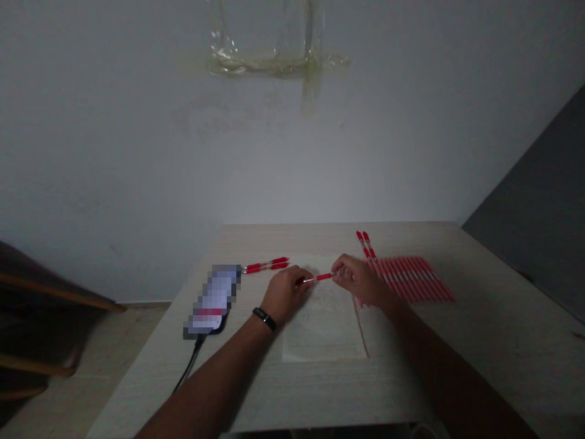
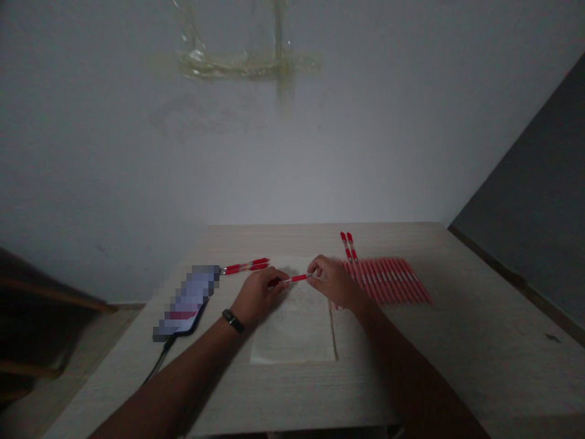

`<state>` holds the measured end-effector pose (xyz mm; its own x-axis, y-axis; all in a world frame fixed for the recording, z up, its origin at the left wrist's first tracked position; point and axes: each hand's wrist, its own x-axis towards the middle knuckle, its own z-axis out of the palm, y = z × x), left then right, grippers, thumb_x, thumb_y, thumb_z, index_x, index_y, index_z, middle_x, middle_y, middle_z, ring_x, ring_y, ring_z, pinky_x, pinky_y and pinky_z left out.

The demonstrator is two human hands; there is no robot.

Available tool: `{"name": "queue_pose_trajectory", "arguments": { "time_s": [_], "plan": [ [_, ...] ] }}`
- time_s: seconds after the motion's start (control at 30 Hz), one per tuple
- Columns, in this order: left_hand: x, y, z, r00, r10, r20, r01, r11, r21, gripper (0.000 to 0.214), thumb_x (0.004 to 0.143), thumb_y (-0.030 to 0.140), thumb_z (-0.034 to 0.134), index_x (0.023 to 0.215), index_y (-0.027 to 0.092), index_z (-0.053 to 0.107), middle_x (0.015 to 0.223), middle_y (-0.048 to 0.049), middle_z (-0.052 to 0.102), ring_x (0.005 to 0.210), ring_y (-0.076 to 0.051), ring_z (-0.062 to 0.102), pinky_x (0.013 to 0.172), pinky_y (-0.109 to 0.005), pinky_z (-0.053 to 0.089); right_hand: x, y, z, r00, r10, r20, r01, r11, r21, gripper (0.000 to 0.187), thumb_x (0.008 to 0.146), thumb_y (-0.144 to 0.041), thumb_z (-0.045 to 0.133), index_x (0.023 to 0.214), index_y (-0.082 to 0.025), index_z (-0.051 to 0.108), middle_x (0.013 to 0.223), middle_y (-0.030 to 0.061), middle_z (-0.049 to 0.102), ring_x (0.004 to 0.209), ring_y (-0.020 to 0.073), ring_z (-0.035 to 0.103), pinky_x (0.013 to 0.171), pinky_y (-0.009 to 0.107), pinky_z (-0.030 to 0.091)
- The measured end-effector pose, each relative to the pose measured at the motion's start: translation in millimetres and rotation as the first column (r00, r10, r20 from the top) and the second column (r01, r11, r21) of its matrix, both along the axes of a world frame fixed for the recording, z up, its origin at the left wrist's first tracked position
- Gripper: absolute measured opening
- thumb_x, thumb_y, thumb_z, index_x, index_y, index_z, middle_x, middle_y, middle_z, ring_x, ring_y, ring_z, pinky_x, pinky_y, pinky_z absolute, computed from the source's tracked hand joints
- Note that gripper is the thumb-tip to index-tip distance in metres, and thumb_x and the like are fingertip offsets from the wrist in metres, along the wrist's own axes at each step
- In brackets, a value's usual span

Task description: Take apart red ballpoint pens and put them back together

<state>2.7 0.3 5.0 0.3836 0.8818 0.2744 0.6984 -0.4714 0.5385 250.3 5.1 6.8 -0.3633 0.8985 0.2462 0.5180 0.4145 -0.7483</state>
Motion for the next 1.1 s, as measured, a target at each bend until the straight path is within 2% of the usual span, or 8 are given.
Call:
{"name": "queue_pose_trajectory", "arguments": {
  "time_s": [0.07, 0.17, 0.3, 0.5, 0.73, 0.87, 1.1],
  "plan": [
    [-0.1, 0.2, -0.4, 1.0, 0.003, 0.0, -0.003, 1.0, 0.004, 0.017, 0.093, 0.031, 0.064, 0.098, 0.02, 0.077, 0.088, -0.0061, 0.073, 0.079, -0.02, 0.064, 0.073, -0.031, 0.044, 1.0, -1.2, 0.8, 1.0, -0.003, -0.004, 0.003, 1.0, 0.002, 0.009, 0.091, -0.029, 0.064, 0.097, -0.022, 0.062, 0.088, 0.0008, 0.06, 0.059, 0.0115, 0.054, 0.048, 0.022, 0.04],
    [-0.5, 0.4, -1.0, 1.0, -0.006, 0.006, 0.006, 1.0, 0.004, 0.016, 0.093, 0.029, 0.065, 0.098, 0.02, 0.077, 0.088, -0.0063, 0.073, 0.079, -0.02, 0.064, 0.073, -0.031, 0.045, 1.2, 0.2, 1.4, 0.999, 0.04, 0.004, -0.04, 0.999, 0.015, 0.012, 0.095, -0.032, 0.059, 0.091, -0.021, 0.062, 0.086, 0.0011, 0.06, 0.059, 0.0117, 0.054, 0.05, 0.023, 0.041],
    [-1.2, 1.0, -1.7, 1.0, -0.015, 0.013, 0.015, 1.0, 0.013, 0.016, 0.093, 0.028, 0.064, 0.099, 0.02, 0.077, 0.09, -0.007, 0.074, 0.08, -0.02, 0.066, 0.075, -0.031, 0.046, -0.3, 5.6, -2.2, 0.993, 0.096, 0.062, -0.103, 0.986, 0.13, 0.022, 0.098, -0.028, 0.056, 0.079, -0.019, 0.062, 0.081, 0.0019, 0.06, 0.071, 0.0148, 0.057, 0.065, 0.027, 0.044],
    [-0.7, 1.6, -2.1, 1.0, 0.0, 0.006, 0.0, 1.0, -0.024, 0.017, 0.093, 0.028, 0.064, 0.097, 0.02, 0.078, 0.089, -0.0075, 0.076, 0.077, -0.021, 0.066, 0.069, -0.03, 0.045, -3.1, 2.1, -1.6, 0.998, 0.061, 0.022, -0.063, 0.992, 0.108, 0.011, 0.097, -0.027, 0.061, 0.089, -0.02, 0.065, 0.085, 0.002, 0.062, 0.079, 0.0171, 0.06, 0.07, 0.029, 0.045],
    [0.4, 0.1, -0.3, 0.999, -0.044, 0.021, 0.044, 0.999, -0.008, 0.016, 0.092, 0.026, 0.066, 0.097, 0.02, 0.079, 0.092, -0.0083, 0.078, 0.076, -0.02, 0.068, 0.069, -0.029, 0.046, -6.3, 6.6, -7.9, 0.991, 0.128, 0.026, -0.13, 0.977, 0.167, 0.025, 0.102, -0.026, 0.055, 0.079, -0.018, 0.062, 0.082, 0.0022, 0.061, 0.079, 0.0163, 0.058, 0.073, 0.029, 0.041],
    [-0.2, 1.1, -0.3, 0.997, -0.062, 0.036, 0.06, 0.997, 0.054, 0.013, 0.091, 0.023, 0.068, 0.097, 0.02, 0.08, 0.09, -0.0076, 0.079, 0.078, -0.02, 0.069, 0.073, -0.03, 0.049, -10.3, 9.0, -15.4, 0.994, 0.108, -0.025, -0.104, 0.986, 0.132, 0.034, 0.103, -0.024, 0.049, 0.071, -0.019, 0.059, 0.078, 0.0013, 0.059, 0.076, 0.0154, 0.057, 0.072, 0.028, 0.039],
    [-1.8, 1.5, -2.4, 0.995, -0.078, 0.062, 0.07, 0.99, 0.125, 0.012, 0.091, 0.023, 0.07, 0.099, 0.02, 0.079, 0.091, -0.0072, 0.079, 0.08, -0.021, 0.071, 0.077, -0.032, 0.052, -15.7, 5.4, -15.2, 0.995, 0.057, -0.081, -0.052, 0.997, 0.057, 0.035, 0.102, -0.025, 0.047, 0.069, -0.019, 0.057, 0.073, 0.0, 0.058, 0.073, 0.015, 0.056, 0.073, 0.028, 0.039]
  ]
}}
